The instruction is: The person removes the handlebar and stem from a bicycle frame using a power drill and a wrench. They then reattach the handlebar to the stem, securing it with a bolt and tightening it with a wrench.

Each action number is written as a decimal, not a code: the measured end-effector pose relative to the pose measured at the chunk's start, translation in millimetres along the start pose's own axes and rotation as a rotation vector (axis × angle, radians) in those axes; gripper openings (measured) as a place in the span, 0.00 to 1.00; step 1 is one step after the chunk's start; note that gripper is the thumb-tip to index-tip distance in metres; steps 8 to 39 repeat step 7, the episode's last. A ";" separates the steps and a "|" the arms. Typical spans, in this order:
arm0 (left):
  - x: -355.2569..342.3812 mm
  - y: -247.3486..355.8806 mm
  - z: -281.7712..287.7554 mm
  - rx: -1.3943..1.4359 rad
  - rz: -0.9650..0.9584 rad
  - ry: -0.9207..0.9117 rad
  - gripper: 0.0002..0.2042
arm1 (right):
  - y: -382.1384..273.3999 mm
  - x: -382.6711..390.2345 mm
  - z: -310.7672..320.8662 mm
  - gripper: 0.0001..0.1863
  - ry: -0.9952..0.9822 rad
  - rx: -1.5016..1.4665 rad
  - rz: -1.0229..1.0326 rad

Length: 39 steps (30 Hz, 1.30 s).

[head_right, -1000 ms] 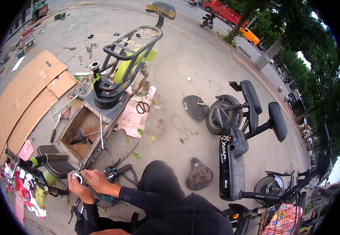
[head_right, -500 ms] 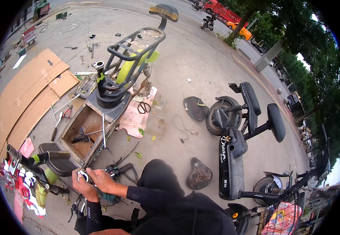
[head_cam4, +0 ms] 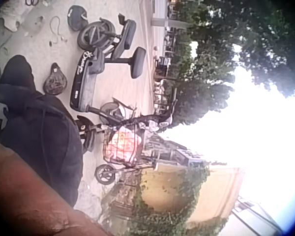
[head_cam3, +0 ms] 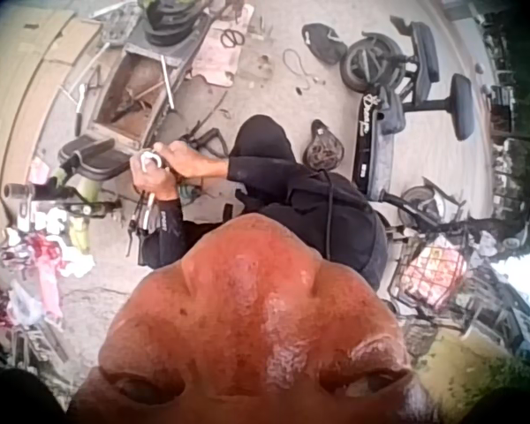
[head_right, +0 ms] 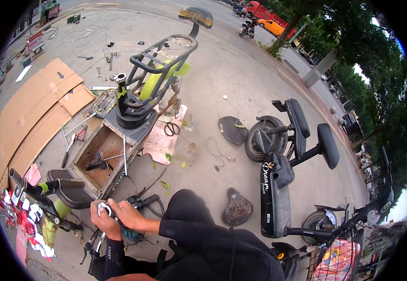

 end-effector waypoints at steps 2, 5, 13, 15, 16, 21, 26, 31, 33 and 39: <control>1.3 -0.5 0.4 -0.001 -0.010 -0.003 0.14 | -7.2 3.1 1.3 0.42 -0.007 -0.018 -0.047; 2.7 1.1 -0.4 -0.006 -0.038 -0.009 0.15 | -5.4 5.8 4.1 0.42 -0.041 -0.070 -0.135; 3.1 1.7 -0.3 -0.001 -0.044 -0.016 0.15 | -2.5 6.6 6.9 0.42 -0.073 -0.096 -0.188; 3.1 1.7 -0.3 -0.001 -0.044 -0.016 0.15 | -2.5 6.6 6.9 0.42 -0.073 -0.096 -0.188; 3.1 1.7 -0.3 -0.001 -0.044 -0.016 0.15 | -2.5 6.6 6.9 0.42 -0.073 -0.096 -0.188; 3.1 1.7 -0.3 -0.001 -0.044 -0.016 0.15 | -2.5 6.6 6.9 0.42 -0.073 -0.096 -0.188; 3.1 1.7 -0.3 -0.001 -0.044 -0.016 0.15 | -2.5 6.6 6.9 0.42 -0.073 -0.096 -0.188; 3.1 1.7 -0.3 -0.001 -0.044 -0.016 0.15 | -2.5 6.6 6.9 0.42 -0.073 -0.096 -0.188; 3.1 1.7 -0.3 -0.001 -0.044 -0.016 0.15 | -2.5 6.6 6.9 0.42 -0.073 -0.096 -0.188; 3.1 1.7 -0.3 -0.001 -0.044 -0.016 0.15 | -2.5 6.6 6.9 0.42 -0.073 -0.096 -0.188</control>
Point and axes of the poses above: each hand's wrist, its own x-axis away from the middle knuckle, its own z-axis out of the back of the hand, y = z × x, the point moved 2 cm from there along -x, towards the middle knuckle, and after that the axes turned 6 degrees about -x, right-handed, at the moved point
